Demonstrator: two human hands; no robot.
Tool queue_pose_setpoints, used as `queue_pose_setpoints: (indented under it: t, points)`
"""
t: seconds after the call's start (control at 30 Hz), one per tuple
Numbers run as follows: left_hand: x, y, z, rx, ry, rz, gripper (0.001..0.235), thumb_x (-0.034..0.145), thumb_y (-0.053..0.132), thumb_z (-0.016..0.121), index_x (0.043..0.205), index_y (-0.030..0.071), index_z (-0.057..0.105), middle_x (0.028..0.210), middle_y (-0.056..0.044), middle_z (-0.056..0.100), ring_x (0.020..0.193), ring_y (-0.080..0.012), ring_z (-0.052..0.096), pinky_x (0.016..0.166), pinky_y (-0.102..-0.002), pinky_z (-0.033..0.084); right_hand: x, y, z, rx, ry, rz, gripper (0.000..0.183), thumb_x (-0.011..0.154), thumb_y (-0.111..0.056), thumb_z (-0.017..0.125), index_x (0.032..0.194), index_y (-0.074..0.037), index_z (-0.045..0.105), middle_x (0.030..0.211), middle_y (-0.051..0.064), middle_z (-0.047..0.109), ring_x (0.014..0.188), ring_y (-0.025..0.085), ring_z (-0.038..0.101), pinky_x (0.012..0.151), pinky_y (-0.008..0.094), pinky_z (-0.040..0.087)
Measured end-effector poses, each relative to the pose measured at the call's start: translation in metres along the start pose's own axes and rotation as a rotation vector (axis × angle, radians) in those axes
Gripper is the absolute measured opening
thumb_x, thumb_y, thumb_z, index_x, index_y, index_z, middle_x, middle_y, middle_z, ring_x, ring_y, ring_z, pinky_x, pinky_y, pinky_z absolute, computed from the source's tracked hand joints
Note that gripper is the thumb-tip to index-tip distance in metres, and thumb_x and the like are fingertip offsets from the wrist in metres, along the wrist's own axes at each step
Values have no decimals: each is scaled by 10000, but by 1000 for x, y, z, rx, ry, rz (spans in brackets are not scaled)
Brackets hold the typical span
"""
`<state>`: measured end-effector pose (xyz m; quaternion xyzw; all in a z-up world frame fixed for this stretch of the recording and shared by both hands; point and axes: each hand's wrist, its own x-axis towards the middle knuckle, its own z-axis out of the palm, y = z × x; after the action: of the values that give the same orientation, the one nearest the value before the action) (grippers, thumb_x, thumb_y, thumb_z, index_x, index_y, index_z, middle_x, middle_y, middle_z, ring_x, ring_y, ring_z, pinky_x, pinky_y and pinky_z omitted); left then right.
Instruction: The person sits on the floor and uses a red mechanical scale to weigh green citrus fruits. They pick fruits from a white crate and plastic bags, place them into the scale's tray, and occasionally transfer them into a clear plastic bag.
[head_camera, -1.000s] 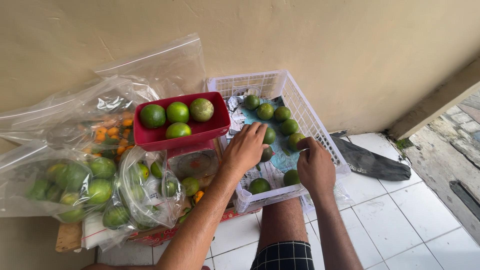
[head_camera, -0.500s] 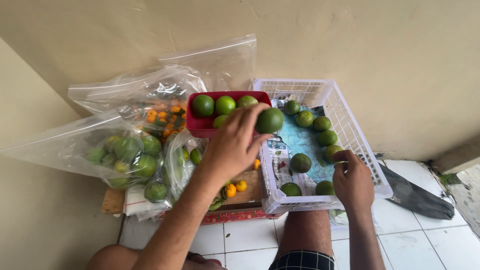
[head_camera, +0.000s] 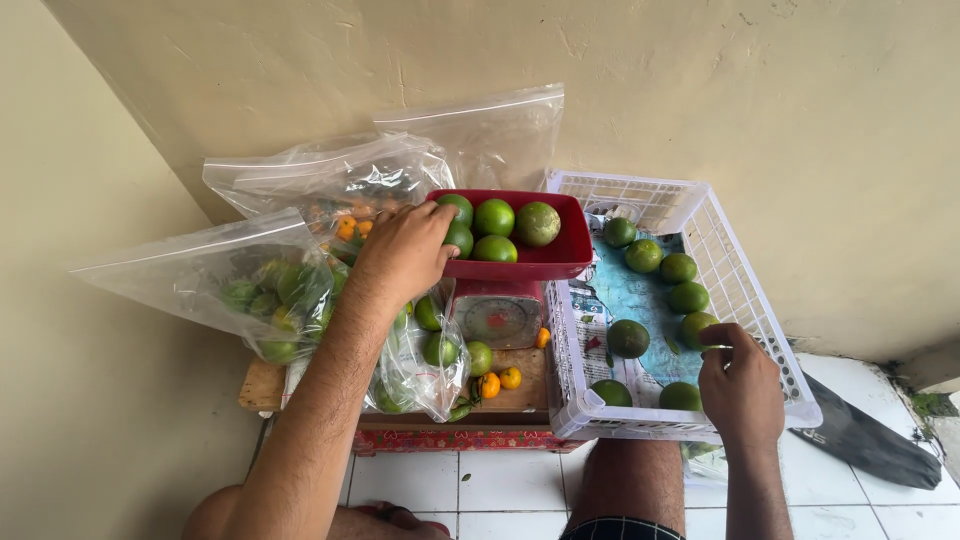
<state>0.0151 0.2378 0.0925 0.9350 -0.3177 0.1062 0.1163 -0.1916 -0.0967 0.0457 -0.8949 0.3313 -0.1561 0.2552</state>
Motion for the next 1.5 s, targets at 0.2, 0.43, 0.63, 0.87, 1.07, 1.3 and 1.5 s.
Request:
queue_pose_setpoints:
  t: [0.2, 0.43, 0.63, 0.87, 1.07, 1.3, 1.5]
  points:
    - [0, -4, 3, 19, 44, -9, 408, 921, 293, 749, 1264, 106, 629, 1100, -56, 682, 1008, -323, 684, 1021, -565, 446, 1, 1, 1, -7, 1, -11, 355, 934, -99, 438, 1123, -177, 728, 1149, 41, 753, 1047, 279, 665, 765, 511, 506]
    - [3, -7, 5, 10, 41, -4, 413, 907, 294, 763, 1252, 97, 651, 1108, -75, 704, 989, -344, 684, 942, -552, 488, 2, 1, 1, -8, 1, -15, 348, 940, -94, 442, 1124, -176, 727, 1140, 38, 753, 1045, 266, 665, 766, 510, 511]
    - [3, -7, 4, 23, 32, -13, 406, 914, 303, 756, 1246, 94, 652, 1105, -80, 707, 984, -357, 672, 928, -550, 500, 1, -1, -1, 7, -9, -1, 337, 951, -101, 454, 1135, -173, 726, 1160, 39, 754, 1055, 259, 672, 776, 507, 515]
    - [4, -8, 8, 28, 44, -15, 382, 903, 304, 766, 1201, 89, 660, 1108, -79, 714, 974, -368, 671, 876, -541, 517, 1, 0, 0, 0, -2, 5, 352, 937, -103, 440, 1123, -184, 727, 1127, 55, 756, 1043, 284, 660, 777, 518, 505]
    - [4, -6, 6, 27, 33, -28, 382, 904, 299, 769, 1206, 88, 666, 1083, -84, 715, 981, -353, 673, 878, -542, 516, 2, 1, 0, 18, -3, -9, 332, 946, -108, 450, 1120, -167, 727, 1164, 21, 752, 1044, 248, 676, 786, 507, 511]
    - [3, -6, 4, 36, 41, -29, 359, 893, 310, 783, 1166, 101, 680, 1052, -79, 718, 955, -363, 680, 830, -538, 532, 2, 2, 1, 8, -1, -11, 327, 946, -113, 454, 1118, -173, 725, 1152, 31, 754, 1042, 260, 675, 770, 516, 513]
    - [4, -7, 4, 52, 38, -16, 293, 894, 307, 781, 1075, 103, 675, 995, -67, 706, 938, -348, 676, 837, -535, 508, 2, 2, 2, 12, 2, -11, 322, 942, -108, 458, 1108, -175, 725, 1171, -6, 748, 1047, 228, 677, 769, 508, 509]
